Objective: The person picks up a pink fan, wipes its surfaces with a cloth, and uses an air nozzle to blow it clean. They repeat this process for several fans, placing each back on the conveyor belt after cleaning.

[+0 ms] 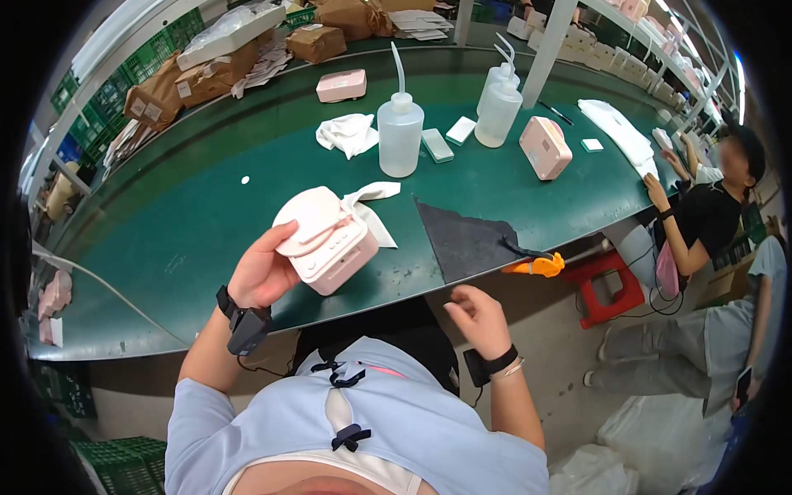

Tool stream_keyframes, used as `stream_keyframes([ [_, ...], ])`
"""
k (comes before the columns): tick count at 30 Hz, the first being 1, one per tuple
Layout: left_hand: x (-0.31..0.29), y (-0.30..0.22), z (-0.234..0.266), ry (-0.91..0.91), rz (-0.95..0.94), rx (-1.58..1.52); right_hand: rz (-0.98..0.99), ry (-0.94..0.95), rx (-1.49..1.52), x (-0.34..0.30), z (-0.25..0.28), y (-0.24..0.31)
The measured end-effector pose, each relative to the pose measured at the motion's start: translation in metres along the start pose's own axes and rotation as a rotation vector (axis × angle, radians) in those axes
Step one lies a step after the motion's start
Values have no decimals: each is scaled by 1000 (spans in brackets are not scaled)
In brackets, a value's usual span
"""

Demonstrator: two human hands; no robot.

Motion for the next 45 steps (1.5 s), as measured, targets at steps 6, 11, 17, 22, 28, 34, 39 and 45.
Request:
stream_keyframes([
  [6,-9,36,-38,143,162,49,836,-380,-546,-65,-5,194],
  [11,-22,65,-70,258,304,21,1128,-318,-721,-76,-15,203],
  [17,-25,29,-75,449,352,54,833,-704,-377,-88,109,175],
  [22,4,-47,-45,696,208,881,421,-981,225,-67,270,64],
  [28,130,-164,0,290,0,1643,156,-805,436,19,355,-68],
  [34,248,-204,-17,-8,-330,2384,71,-710,528,59,322,-101],
  [39,357,-138,-39,50,-527,2213,-19,-680,518,76,316,-111],
  [45,431,-71,-98,297,-1009,2150,-46,-643,467,87,336,-114],
])
Point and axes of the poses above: each hand's wrist, its own x-axis towards the middle knuckle, its own z-axis out of the back of the hand, y = z × x, the point moved 9 cm from there along x, towards the middle knuckle, and after that the axes turned 10 degrees about -z, right-handed, at the moved point
